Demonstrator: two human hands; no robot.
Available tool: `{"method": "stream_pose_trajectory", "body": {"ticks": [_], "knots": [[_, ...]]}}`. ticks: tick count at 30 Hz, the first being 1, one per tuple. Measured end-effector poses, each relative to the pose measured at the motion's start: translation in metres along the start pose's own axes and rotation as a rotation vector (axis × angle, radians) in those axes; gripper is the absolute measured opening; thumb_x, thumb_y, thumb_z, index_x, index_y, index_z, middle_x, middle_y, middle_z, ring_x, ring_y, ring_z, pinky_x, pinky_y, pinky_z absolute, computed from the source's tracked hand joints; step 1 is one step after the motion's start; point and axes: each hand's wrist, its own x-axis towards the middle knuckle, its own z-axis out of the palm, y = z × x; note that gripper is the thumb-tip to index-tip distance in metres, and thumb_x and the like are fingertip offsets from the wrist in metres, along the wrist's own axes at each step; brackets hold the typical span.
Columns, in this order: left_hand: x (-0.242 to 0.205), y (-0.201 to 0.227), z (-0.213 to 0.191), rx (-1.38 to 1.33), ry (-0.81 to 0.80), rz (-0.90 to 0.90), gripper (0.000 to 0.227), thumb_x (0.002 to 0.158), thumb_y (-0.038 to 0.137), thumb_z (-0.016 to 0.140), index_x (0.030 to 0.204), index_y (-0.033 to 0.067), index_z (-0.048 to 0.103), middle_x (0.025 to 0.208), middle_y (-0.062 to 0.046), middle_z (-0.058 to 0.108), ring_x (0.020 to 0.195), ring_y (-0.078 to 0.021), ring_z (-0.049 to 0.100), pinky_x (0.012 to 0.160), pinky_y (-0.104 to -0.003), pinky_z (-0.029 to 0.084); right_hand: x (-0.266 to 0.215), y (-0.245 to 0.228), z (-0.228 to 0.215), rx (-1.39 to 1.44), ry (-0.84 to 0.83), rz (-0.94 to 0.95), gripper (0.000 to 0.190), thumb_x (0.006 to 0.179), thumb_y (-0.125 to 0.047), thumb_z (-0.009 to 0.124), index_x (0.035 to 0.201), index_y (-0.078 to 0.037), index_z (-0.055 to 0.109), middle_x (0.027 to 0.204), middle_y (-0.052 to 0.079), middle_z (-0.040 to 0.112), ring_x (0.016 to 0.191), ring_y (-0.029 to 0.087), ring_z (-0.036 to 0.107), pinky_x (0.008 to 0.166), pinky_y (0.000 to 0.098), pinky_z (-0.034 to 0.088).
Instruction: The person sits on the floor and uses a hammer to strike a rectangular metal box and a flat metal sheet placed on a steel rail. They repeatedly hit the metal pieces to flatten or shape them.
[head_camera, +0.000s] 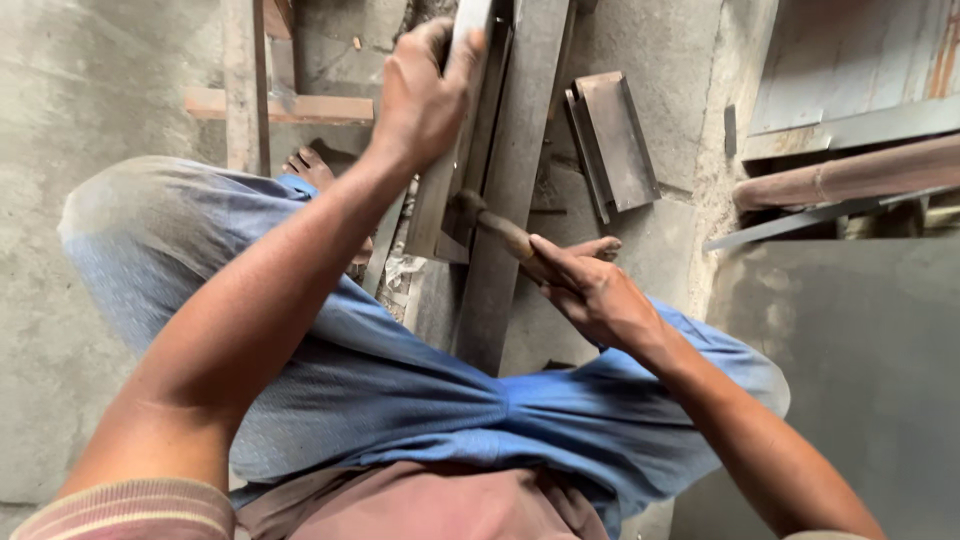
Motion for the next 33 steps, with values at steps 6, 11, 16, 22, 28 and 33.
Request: {"method": "stream_pose_trajectory", "body": {"ticks": [6,11,16,22,28,33], "knots": [[0.002,-0.01,-0.008,-0.084,-0.105,-0.082,0.047,0.101,0.042,0.064,0.119,-0.0008,0.069,0.094,-0.008,0.077,0.088,-0.0158,0.072,0.077,-0.034,0.058,-0.007,0.006,0.003,0.603,-0.229,0.719,0.075,0.091,-0.023,0.07,0.159,-0.03,0.039,0.069,0.006,0.054,0.056,0.017,0.053,0.05,0.034,0.047],[0.014,-0.012,-0.017,0.044,-0.24,-0.37,0.057,0.081,0.044,0.081,0.111,-0.0031,0.069,0.09,-0.01,0.074,0.08,-0.017,0.072,0.067,-0.034,0.06,-0.021,0.017,0.022,0.882,-0.191,0.844,0.078,0.086,-0.023,0.072,0.156,-0.02,0.04,0.074,0.002,0.06,0.059,0.013,0.058,0.049,0.0314,0.052],[0.017,-0.019,-0.04,0.039,-0.234,-0.455,0.047,0.08,0.03,0.077,0.11,-0.0055,0.072,0.088,-0.014,0.076,0.074,-0.0189,0.072,0.064,-0.033,0.059,-0.029,0.021,0.039,1.077,-0.157,0.747,0.079,0.086,-0.027,0.073,0.157,-0.021,0.038,0.074,0.002,0.059,0.059,0.012,0.057,0.048,0.0279,0.049],[0.024,-0.029,-0.079,-0.136,-0.033,-0.468,0.043,0.084,0.025,0.081,0.11,-0.007,0.07,0.091,-0.012,0.073,0.078,-0.0204,0.069,0.065,-0.036,0.057,-0.023,0.025,0.045,0.936,-0.117,0.669,0.073,0.087,-0.029,0.073,0.153,-0.014,0.046,0.075,0.001,0.059,0.06,0.01,0.057,0.05,0.027,0.05],[0.014,-0.08,-0.073,-0.761,0.26,-0.517,0.058,0.081,0.017,0.084,0.127,-0.0034,0.056,0.113,-0.018,0.071,0.099,-0.0263,0.075,0.081,-0.038,0.064,-0.011,0.038,0.059,0.859,-0.066,0.529,0.072,0.087,-0.028,0.076,0.151,-0.009,0.047,0.078,0.0,0.058,0.064,0.009,0.058,0.056,0.0266,0.051],[-0.028,-0.165,-0.033,-0.876,0.51,-0.863,0.045,0.094,0.027,0.077,0.124,-0.0057,0.068,0.119,-0.018,0.076,0.099,-0.0243,0.076,0.079,-0.033,0.061,-0.002,0.037,0.061,0.715,-0.079,0.525,0.075,0.086,-0.031,0.075,0.152,-0.009,0.046,0.076,0.002,0.058,0.061,0.011,0.055,0.054,0.0276,0.048]]}}
